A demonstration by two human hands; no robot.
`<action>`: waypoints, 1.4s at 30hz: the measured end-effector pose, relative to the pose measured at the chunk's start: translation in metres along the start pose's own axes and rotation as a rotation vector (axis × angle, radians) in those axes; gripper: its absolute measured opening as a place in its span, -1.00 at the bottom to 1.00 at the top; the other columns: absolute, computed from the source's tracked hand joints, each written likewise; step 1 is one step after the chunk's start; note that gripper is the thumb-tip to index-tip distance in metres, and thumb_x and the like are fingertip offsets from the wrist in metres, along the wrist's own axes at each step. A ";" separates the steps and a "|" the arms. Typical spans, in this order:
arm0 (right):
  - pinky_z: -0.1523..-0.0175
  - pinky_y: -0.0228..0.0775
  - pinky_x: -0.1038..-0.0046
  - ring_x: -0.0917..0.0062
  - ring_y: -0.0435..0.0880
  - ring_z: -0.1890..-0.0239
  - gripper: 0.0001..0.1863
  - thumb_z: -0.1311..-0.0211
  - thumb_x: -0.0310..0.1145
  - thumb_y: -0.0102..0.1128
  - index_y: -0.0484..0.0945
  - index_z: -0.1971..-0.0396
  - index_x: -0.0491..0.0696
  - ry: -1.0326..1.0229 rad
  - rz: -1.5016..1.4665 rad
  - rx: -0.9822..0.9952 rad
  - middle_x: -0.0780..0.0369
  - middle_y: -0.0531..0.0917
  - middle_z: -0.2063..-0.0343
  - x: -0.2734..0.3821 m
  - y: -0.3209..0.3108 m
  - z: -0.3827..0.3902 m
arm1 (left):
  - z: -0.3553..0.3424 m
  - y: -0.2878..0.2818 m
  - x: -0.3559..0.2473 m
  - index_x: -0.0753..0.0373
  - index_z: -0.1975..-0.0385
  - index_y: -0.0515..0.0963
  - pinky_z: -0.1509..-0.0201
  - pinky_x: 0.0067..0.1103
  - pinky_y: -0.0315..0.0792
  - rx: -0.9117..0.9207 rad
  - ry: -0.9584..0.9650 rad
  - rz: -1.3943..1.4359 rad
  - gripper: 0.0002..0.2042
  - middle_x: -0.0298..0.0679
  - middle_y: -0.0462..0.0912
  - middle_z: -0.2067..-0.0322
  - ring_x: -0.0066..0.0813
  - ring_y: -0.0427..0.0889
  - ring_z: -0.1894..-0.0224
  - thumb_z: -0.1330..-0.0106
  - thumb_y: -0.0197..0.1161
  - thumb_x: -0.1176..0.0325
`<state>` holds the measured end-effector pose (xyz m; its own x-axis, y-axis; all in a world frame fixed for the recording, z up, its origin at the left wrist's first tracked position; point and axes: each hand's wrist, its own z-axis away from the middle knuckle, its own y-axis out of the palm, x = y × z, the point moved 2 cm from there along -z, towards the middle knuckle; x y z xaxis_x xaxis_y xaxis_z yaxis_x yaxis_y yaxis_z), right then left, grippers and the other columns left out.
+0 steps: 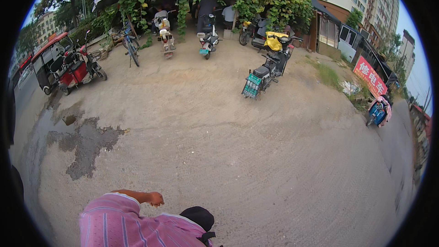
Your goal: The person walks to a scooter repair shop, opens the seat of a blue scooter, removes the battery, and uses a cordless drill to work on the battery casing. The person then uses the drill on the scooter frame.
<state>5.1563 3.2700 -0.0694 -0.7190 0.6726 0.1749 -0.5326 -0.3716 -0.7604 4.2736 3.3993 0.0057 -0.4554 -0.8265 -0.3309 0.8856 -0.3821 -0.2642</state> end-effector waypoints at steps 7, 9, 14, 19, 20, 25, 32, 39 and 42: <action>0.44 0.38 0.17 0.25 0.55 0.53 -0.69 -0.21 -0.20 0.04 0.58 0.57 -0.10 -0.436 -0.256 -0.214 0.08 0.62 0.59 0.038 -0.139 -0.184 | -0.060 0.039 -0.138 0.25 0.50 0.59 0.46 -0.42 0.51 -0.069 -0.045 -0.006 -0.72 -0.29 0.61 0.57 -0.47 0.56 0.60 -0.25 0.19 0.14; 0.49 0.35 0.19 0.29 0.54 0.55 -0.68 -0.22 -0.20 0.04 0.56 0.59 -0.09 -0.548 -0.362 -0.231 0.08 0.60 0.61 0.033 -0.175 -0.222 | -0.107 0.043 -0.223 0.27 0.48 0.60 0.44 -0.40 0.54 -0.072 0.004 -0.030 -0.72 -0.27 0.64 0.54 -0.45 0.60 0.57 -0.24 0.19 0.15; 0.50 0.36 0.21 0.30 0.54 0.56 -0.67 -0.23 -0.20 0.03 0.56 0.60 -0.10 -0.111 -0.376 0.091 0.09 0.60 0.62 0.086 -0.165 -0.218 | -0.129 0.056 -0.420 0.24 0.40 0.63 0.41 -0.36 0.56 -0.055 0.156 -0.140 -0.74 -0.28 0.65 0.51 -0.42 0.65 0.48 -0.19 0.20 0.16; 0.51 0.36 0.22 0.31 0.54 0.58 -0.66 -0.23 -0.20 0.02 0.56 0.61 -0.11 0.021 -0.414 0.216 0.09 0.60 0.63 0.113 -0.211 -0.258 | -0.125 0.092 -0.648 0.26 0.20 0.64 0.44 -0.41 0.50 -0.100 0.500 -0.028 -0.69 -0.26 0.65 0.44 -0.42 0.63 0.44 -0.19 0.19 0.18; 0.51 0.36 0.23 0.31 0.54 0.58 -0.66 -0.23 -0.20 0.02 0.56 0.61 -0.11 0.035 -0.420 0.233 0.09 0.60 0.63 0.112 -0.224 -0.275 | -0.131 0.105 -0.682 0.27 0.19 0.64 0.44 -0.42 0.49 -0.116 0.508 -0.016 -0.68 -0.26 0.65 0.43 -0.43 0.63 0.43 -0.19 0.19 0.18; 0.52 0.36 0.24 0.32 0.54 0.60 -0.65 -0.24 -0.20 0.02 0.55 0.62 -0.12 0.041 -0.420 0.221 0.10 0.60 0.64 0.101 -0.330 -0.413 | -0.188 0.173 -0.755 0.28 0.16 0.63 0.46 -0.44 0.49 -0.170 0.400 -0.018 -0.66 -0.26 0.65 0.46 -0.44 0.62 0.45 -0.20 0.21 0.17; 0.53 0.37 0.27 0.34 0.55 0.62 -0.63 -0.25 -0.20 0.01 0.55 0.63 -0.13 -0.066 -0.439 -0.046 0.10 0.60 0.65 0.092 -0.592 -0.630 | -0.208 0.307 -0.794 0.23 0.46 0.58 0.41 -0.36 0.50 0.041 0.027 -0.070 -0.73 -0.31 0.57 0.57 -0.45 0.57 0.54 -0.26 0.21 0.13; 0.55 0.37 0.29 0.35 0.55 0.64 -0.62 -0.25 -0.19 0.00 0.55 0.64 -0.14 -0.244 -0.473 -0.155 0.11 0.61 0.66 0.150 -0.782 -0.799 | -0.232 0.363 -0.920 0.22 0.56 0.56 0.55 -0.44 0.49 0.009 -0.058 -0.058 -0.68 -0.34 0.55 0.66 -0.51 0.51 0.65 -0.29 0.16 0.10; 0.55 0.37 0.30 0.36 0.55 0.65 -0.61 -0.26 -0.19 -0.01 0.55 0.64 -0.15 -0.228 -0.486 -0.069 0.11 0.61 0.66 0.165 -0.791 -0.848 | -0.297 0.355 -0.973 0.23 0.59 0.56 0.53 -0.44 0.53 -0.051 -0.101 -0.076 -0.66 -0.32 0.60 0.62 -0.49 0.56 0.62 -0.28 0.16 0.10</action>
<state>5.8382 4.2175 0.0305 -0.4793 0.5981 0.6422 -0.8032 -0.0040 -0.5957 5.0039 4.1904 -0.0356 -0.5069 -0.8346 -0.2158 0.8420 -0.4256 -0.3316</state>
